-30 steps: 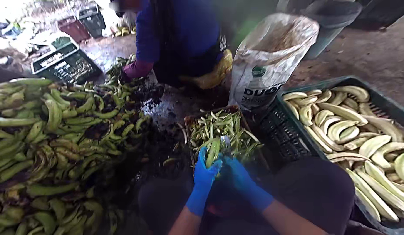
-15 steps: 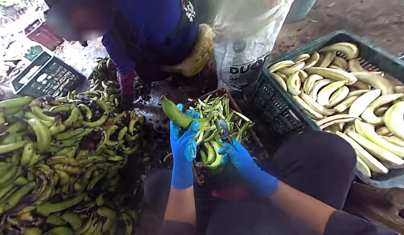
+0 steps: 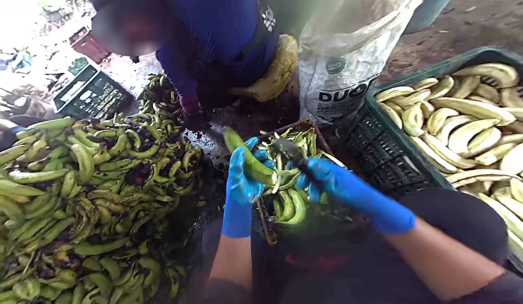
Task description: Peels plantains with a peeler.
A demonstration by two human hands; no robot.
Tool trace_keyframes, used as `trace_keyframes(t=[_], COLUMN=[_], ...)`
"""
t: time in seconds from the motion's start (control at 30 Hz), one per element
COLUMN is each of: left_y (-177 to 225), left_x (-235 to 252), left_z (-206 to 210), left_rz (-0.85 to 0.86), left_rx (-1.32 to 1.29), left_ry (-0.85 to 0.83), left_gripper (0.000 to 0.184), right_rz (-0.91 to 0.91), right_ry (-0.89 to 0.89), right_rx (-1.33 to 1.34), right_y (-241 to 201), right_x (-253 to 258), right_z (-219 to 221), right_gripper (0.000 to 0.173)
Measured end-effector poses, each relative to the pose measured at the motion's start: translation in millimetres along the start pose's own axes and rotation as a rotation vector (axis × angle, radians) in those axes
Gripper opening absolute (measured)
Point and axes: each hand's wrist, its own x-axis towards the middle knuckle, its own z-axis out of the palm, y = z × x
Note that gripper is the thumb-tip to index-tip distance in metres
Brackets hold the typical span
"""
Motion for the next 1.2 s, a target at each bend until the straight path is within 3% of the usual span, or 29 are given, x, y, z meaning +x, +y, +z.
trace_keyframes(t=[0.1, 0.17, 0.23, 0.33, 0.43, 0.57, 0.63, 0.67, 0.77, 0.87, 0.97, 1.1, 1.2], left_y=[10.7, 5.5, -5.6, -23.9, -28.7, -18.9, -16.6, -17.1, -24.0, -27.0, -25.5, -33.7, -34.7], left_x=[23.1, 29.0, 27.4, 16.9, 18.1, 33.4, 37.1, 36.1, 28.9, 29.1, 35.6, 47.7, 45.4], left_z=[6.2, 9.1, 11.3, 14.8, 12.0, -6.0, -11.0, -10.0, -1.1, 0.6, -2.3, -1.5, 7.2], left_rz=[-0.075, -0.066, -0.040, -0.187, -0.223, 0.025, 0.084, 0.059, -0.163, -0.298, -0.135, 0.290, 0.286], left_rx=[0.007, 0.044, 0.078, 0.015, -0.007, 0.177, 0.153, 0.118, 0.096, 0.281, 0.264, 0.030, 0.048], left_ry=[-0.064, -0.032, -0.055, -0.095, -0.096, 0.063, 0.047, 0.017, -0.103, -0.140, -0.029, 0.128, 0.085], left_gripper=[0.054, 0.052, 0.042, 0.041, 0.056, 0.053, 0.055, 0.054, 0.047, 0.051, 0.049, 0.049, 0.044], right_rz=[-0.529, -0.689, -0.678, -0.622, -0.400, -0.494, -0.507, -0.515, -0.574, -0.439, -0.372, -0.508, -0.579], right_ry=[0.288, 0.293, 0.315, 0.593, 0.749, 0.441, 0.291, 0.295, 0.532, 0.727, 0.677, 0.479, 0.438], right_rx=[-0.692, -0.856, -0.874, -0.971, -1.002, -0.813, -0.746, -0.748, -0.916, -1.017, -0.943, -0.878, -0.885], right_y=[-11.9, -10.3, -3.7, 3.0, 1.2, 1.8, 6.1, 7.2, 11.2, 12.1, 6.8, 13.5, 13.8], right_x=[40.3, 40.5, 36.0, 61.5, 85.7, 55.0, 40.2, 40.9, 64.3, 82.7, 74.3, 38.3, 43.5], right_z=[-39.3, -38.9, -23.7, -37.0, -65.2, -27.7, -6.7, -4.6, -27.0, -52.7, -40.0, 3.3, -3.6], right_gripper=[0.053, 0.050, 0.046, 0.041, 0.050, 0.052, 0.052, 0.052, 0.047, 0.052, 0.056, 0.053, 0.049])
